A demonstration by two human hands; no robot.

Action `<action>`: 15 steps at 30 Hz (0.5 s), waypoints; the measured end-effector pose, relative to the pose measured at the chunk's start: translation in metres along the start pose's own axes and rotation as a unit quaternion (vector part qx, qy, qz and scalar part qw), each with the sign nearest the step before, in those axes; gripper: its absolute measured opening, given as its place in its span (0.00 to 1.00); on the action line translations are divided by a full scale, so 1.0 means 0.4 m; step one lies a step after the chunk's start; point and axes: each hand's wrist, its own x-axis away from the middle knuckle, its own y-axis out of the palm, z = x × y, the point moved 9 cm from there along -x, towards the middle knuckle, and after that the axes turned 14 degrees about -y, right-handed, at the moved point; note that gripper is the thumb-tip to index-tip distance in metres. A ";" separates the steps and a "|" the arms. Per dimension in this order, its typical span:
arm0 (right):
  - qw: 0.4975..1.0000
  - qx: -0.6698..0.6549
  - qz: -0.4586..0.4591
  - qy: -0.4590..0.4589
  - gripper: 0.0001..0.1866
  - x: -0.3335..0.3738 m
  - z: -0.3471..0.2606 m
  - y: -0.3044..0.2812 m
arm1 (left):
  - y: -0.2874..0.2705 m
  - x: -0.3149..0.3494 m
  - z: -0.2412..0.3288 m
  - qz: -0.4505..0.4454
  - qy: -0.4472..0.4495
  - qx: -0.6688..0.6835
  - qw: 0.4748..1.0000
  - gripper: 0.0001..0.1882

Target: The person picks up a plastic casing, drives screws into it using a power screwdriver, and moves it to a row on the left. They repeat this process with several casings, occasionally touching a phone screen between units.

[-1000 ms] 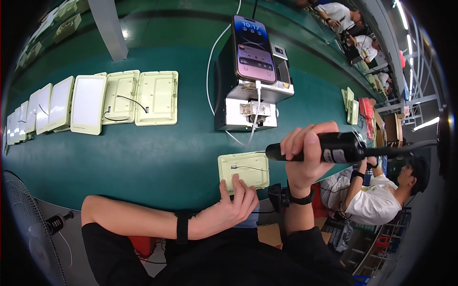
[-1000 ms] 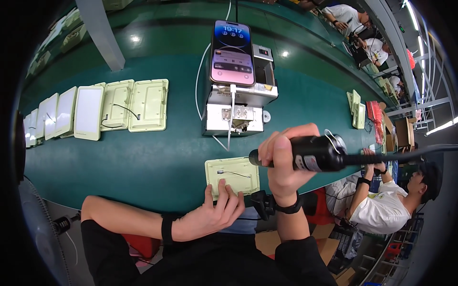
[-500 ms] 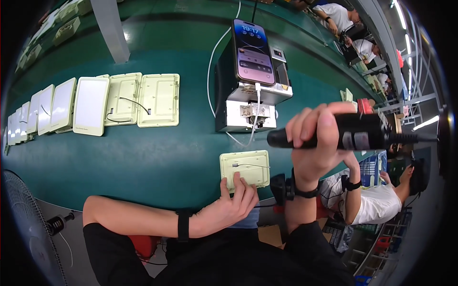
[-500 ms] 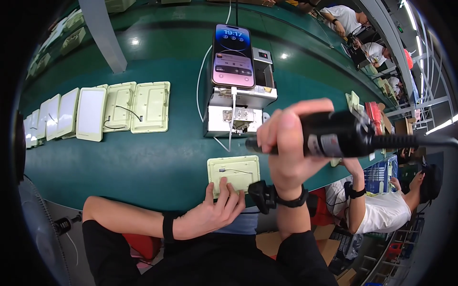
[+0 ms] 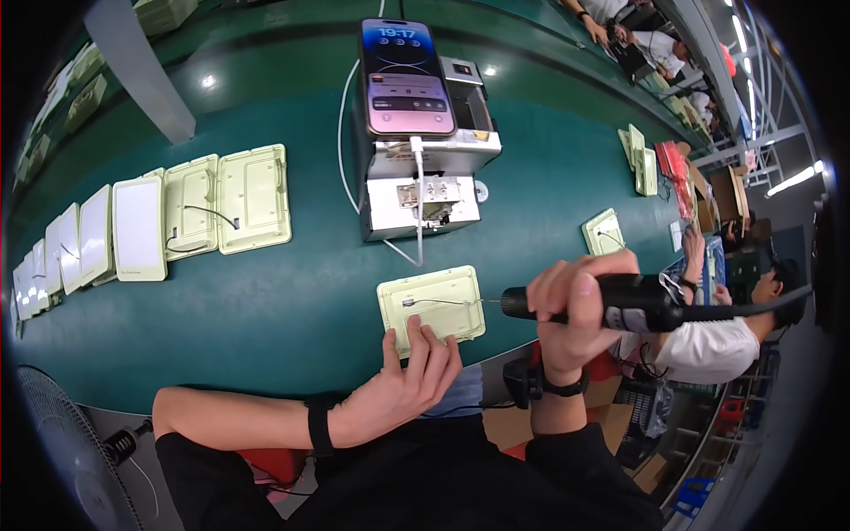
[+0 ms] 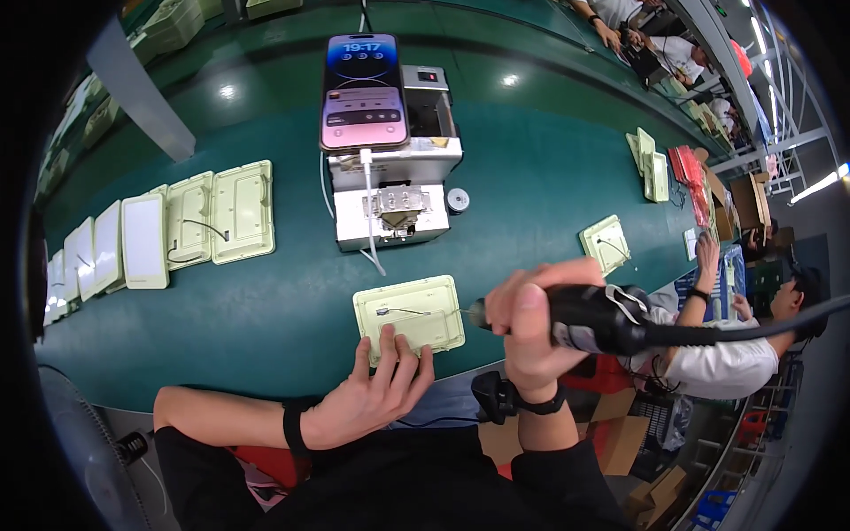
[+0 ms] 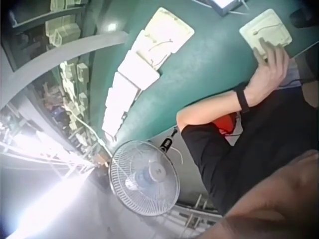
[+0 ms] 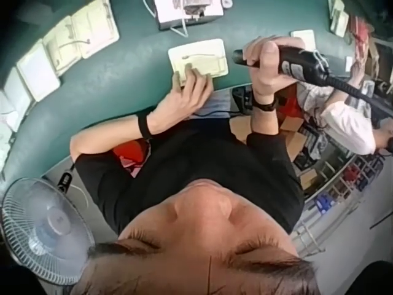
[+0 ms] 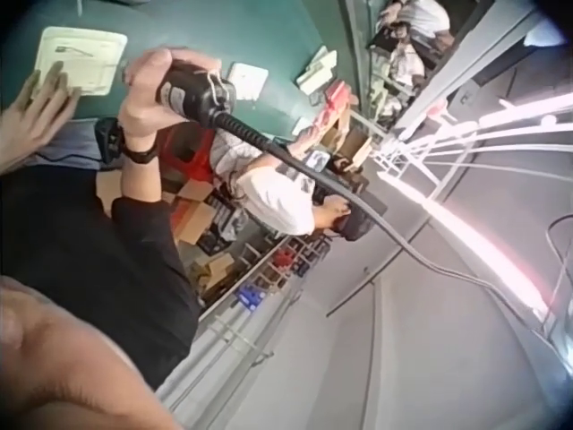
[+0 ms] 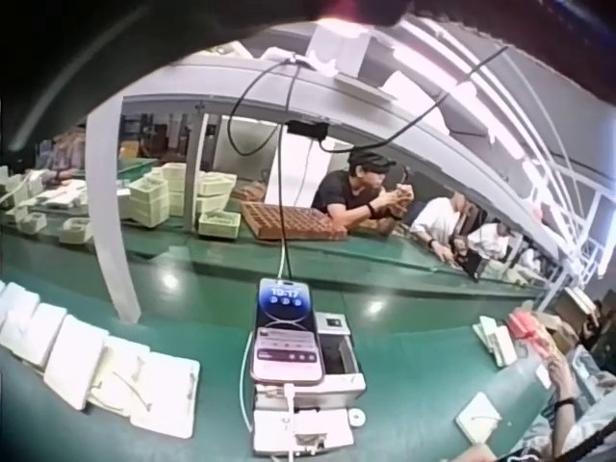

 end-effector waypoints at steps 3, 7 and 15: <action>1.000 0.005 -0.006 0.000 0.11 0.015 0.021 -0.002 | -0.001 -0.002 -0.002 -0.023 -0.007 -0.005 1.000 0.24; 1.000 -0.009 0.003 -0.006 0.12 0.018 0.026 -0.014 | -0.002 -0.005 -0.002 -0.054 -0.010 0.033 0.998 0.26; 0.999 -0.010 -0.019 -0.030 0.10 -0.019 -0.002 0.018 | 0.003 0.018 0.007 -0.066 -0.013 0.035 0.997 0.31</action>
